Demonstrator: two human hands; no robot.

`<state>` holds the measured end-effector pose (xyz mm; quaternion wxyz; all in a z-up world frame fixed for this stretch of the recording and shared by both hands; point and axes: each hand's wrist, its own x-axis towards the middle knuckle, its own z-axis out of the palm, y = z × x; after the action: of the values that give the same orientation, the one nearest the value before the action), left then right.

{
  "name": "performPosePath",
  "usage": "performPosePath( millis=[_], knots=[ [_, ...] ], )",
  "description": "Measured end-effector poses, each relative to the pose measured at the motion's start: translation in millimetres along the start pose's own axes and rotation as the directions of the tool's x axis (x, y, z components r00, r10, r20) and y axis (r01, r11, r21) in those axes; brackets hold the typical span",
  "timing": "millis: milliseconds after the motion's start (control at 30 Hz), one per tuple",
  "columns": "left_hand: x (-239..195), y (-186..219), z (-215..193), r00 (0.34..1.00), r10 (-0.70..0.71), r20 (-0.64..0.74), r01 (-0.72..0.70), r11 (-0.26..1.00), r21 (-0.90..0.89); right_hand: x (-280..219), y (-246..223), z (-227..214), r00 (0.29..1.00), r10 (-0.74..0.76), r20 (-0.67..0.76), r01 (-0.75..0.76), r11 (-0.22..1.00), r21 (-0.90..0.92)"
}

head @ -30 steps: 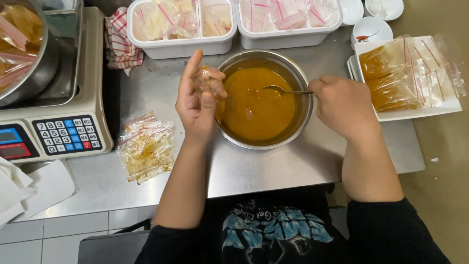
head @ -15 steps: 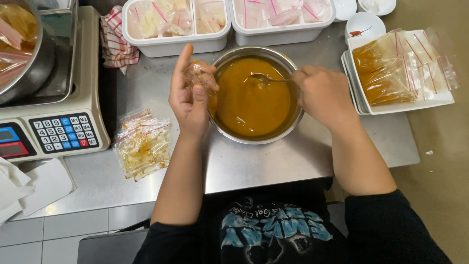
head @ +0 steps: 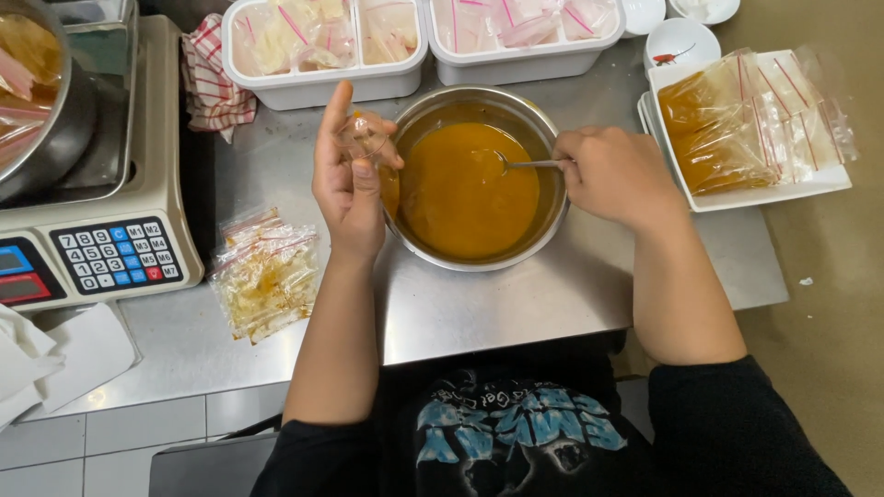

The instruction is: The person scoops a yellow-orange liquid from a metal bowl using a spoon and pours it into small clear plastic bags. The filled bags are placed on a white tray to the right. The person repeats this process multiple times throughout the clip.

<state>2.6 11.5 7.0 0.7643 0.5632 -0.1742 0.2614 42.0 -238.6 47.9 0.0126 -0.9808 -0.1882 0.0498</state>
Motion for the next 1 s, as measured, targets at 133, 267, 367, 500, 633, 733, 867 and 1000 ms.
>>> performPosePath(
  millis=[133, 267, 367, 500, 633, 733, 867, 1000],
  knots=[
    [0, 0, 0, 1.000, 0.001, 0.003, -0.001, 1.000, 0.012, 5, 6, -1, 1.000, 0.003, 0.027, -0.005, 0.996, 0.094],
    [0, 0, 0, 1.000, 0.012, 0.005, -0.013, 1.000, 0.024, 6, 13, -1, 1.000, 0.014, 0.022, -0.018, 0.982, 0.186],
    [0, 0, 1, 1.000, 0.025, 0.005, -0.025, 0.999, 0.027, 8, 22, 0, 1.000, -0.013, -0.017, 0.017, 0.963, 0.269],
    [0, -4, -1, 1.000, 0.019, 0.013, -0.019, 1.000, 0.006, 12, 39, 7, 0.992, -0.059, -0.111, 0.097, 0.918, 0.385],
    [0, -3, 0, 1.000, 0.021, 0.007, -0.021, 0.999, 0.032, 12, 53, 11, 0.985, -0.045, -0.164, 0.111, 0.903, 0.415],
    [0, -3, 0, 1.000, 0.023, 0.017, -0.024, 0.998, 0.051, 10, 57, 9, 0.989, 0.003, -0.146, 0.064, 0.890, 0.451],
    [1, -4, 0, 0.998, 0.036, 0.048, -0.039, 0.997, 0.064, 10, 66, 9, 0.988, 0.017, -0.152, 0.052, 0.896, 0.441],
    [1, -6, -2, 0.998, 0.023, 0.066, -0.027, 0.998, 0.061, 6, 68, 6, 0.988, 0.039, -0.152, 0.043, 0.864, 0.502]
  ],
)
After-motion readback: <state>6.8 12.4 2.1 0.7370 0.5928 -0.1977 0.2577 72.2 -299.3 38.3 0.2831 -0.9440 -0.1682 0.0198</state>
